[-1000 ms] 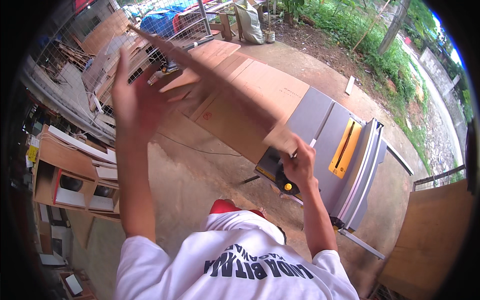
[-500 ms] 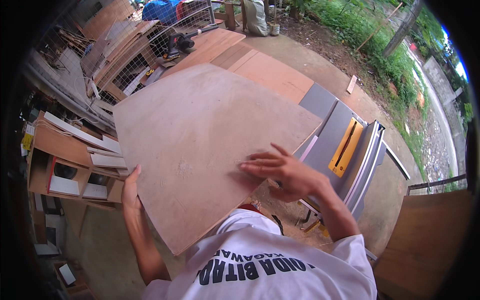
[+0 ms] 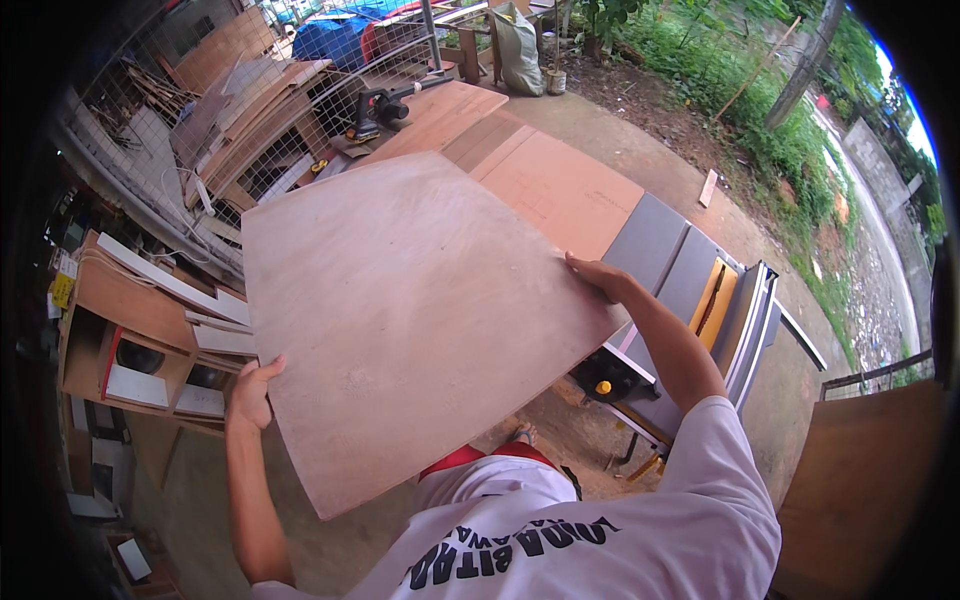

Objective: The person positions a large sheet of plywood on a table saw, aligns it with the blade, and cuts it into smaller pieces. The person then uses a push block to guide the wood through the saw for safety.

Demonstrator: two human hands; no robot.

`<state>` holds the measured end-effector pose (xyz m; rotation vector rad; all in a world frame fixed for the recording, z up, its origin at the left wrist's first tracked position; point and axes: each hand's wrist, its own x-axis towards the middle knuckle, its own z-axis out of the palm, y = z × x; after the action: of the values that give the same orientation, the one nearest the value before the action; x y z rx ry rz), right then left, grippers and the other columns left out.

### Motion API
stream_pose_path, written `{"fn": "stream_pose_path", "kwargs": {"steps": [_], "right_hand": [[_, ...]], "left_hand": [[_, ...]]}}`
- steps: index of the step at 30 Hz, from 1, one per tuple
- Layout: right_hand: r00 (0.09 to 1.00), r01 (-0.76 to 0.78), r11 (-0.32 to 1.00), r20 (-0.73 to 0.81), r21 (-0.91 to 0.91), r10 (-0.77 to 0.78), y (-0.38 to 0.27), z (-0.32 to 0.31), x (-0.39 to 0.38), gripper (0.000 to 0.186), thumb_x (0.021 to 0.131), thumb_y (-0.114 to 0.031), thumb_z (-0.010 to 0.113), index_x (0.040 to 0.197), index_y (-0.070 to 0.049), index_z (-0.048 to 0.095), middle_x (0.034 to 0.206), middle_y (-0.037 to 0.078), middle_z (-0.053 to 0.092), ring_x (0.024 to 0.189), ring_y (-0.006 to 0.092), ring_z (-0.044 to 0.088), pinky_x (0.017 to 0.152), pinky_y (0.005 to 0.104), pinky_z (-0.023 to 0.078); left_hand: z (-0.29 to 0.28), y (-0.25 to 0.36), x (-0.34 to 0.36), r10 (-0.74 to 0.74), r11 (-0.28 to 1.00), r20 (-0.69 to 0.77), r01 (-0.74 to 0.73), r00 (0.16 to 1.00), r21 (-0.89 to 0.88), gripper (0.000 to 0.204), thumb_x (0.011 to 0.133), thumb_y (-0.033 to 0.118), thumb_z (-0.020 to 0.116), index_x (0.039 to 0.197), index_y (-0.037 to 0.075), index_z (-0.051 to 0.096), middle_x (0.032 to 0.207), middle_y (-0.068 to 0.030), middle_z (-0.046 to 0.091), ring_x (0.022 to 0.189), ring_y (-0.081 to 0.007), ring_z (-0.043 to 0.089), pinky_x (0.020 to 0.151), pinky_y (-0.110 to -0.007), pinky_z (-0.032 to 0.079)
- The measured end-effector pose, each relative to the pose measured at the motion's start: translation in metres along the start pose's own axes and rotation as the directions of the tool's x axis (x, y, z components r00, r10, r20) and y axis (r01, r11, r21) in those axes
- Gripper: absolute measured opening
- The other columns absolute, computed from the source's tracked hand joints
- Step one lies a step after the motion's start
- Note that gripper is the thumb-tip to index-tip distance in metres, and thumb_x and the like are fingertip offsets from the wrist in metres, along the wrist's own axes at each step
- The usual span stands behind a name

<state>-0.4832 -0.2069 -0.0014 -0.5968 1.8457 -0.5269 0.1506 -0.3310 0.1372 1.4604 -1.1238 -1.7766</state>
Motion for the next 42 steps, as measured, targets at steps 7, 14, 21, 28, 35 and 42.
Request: {"fn": "stream_pose_path", "kwargs": {"steps": [7,14,21,28,35,42], "right_hand": [[0.976,-0.030,0.999,-0.216,-0.033,0.022,-0.005,0.065,-0.042,0.095,0.100,-0.077,0.047,0.146,0.005,0.057,0.145,0.025,0.059,0.135,0.0355,0.059,0.113,0.0506,0.044],[0.890,0.167,0.839,-0.446,0.518,0.098,0.005,0.151,-0.158,0.062,0.104,-0.052,0.062,0.123,0.006,0.072,0.109,0.012,0.075,0.100,0.0187,0.070,0.091,0.0343,0.055],[0.460,0.371,0.894,-0.886,0.253,0.060,0.001,0.246,-0.196,0.049,0.098,-0.028,0.069,0.137,0.001,0.064,0.094,0.017,0.075,0.084,0.0227,0.070,0.079,0.0376,0.054],[0.305,0.306,0.860,-0.898,0.408,0.317,-0.029,0.311,-0.179,0.058,0.098,-0.024,0.068,0.151,-0.005,0.055,0.111,0.026,0.076,0.099,0.0320,0.077,0.092,0.0391,0.056],[0.388,0.365,0.756,-0.827,0.544,0.407,-0.039,0.324,-0.107,0.066,0.097,-0.031,0.069,0.154,-0.002,0.051,0.118,0.031,0.072,0.111,0.0392,0.073,0.100,0.0397,0.053],[0.369,0.423,0.708,-0.821,0.565,0.435,-0.074,0.335,-0.062,0.071,0.097,-0.034,0.069,0.155,0.000,0.048,0.128,0.033,0.068,0.124,0.0437,0.067,0.107,0.0416,0.049]], "left_hand": [[-0.042,0.017,0.075,0.074,0.976,-0.318,-0.004,0.945,0.216,0.055,0.099,0.031,0.070,0.135,-0.010,0.062,0.127,-0.0152,0.070,0.119,-0.0270,0.066,0.104,-0.042,0.051],[-0.050,0.076,0.245,0.191,0.726,0.096,-0.206,0.977,0.656,0.068,0.101,0.051,0.065,0.127,-0.012,0.067,0.124,-0.0187,0.070,0.114,-0.0228,0.063,0.101,-0.037,0.049],[0.050,0.094,0.456,0.448,0.328,0.454,-0.614,0.770,0.718,0.068,0.102,0.056,0.061,0.102,-0.011,0.072,0.092,-0.0164,0.072,0.089,-0.0201,0.063,0.084,-0.038,0.050],[0.166,0.086,0.527,0.329,0.173,0.636,-0.706,0.699,0.687,0.071,0.102,0.060,0.059,0.087,-0.008,0.072,0.082,-0.0157,0.072,0.081,-0.0285,0.066,0.082,-0.043,0.050],[0.217,0.106,0.610,0.267,-0.072,0.591,-0.596,0.761,0.800,0.067,0.103,0.056,0.058,0.103,-0.009,0.072,0.097,-0.0148,0.074,0.091,-0.0274,0.066,0.087,-0.042,0.049],[0.257,0.117,0.645,0.209,-0.030,0.620,-0.628,0.757,0.777,0.066,0.103,0.054,0.059,0.116,-0.010,0.067,0.112,-0.0167,0.072,0.106,-0.0282,0.065,0.096,-0.041,0.048]]}}
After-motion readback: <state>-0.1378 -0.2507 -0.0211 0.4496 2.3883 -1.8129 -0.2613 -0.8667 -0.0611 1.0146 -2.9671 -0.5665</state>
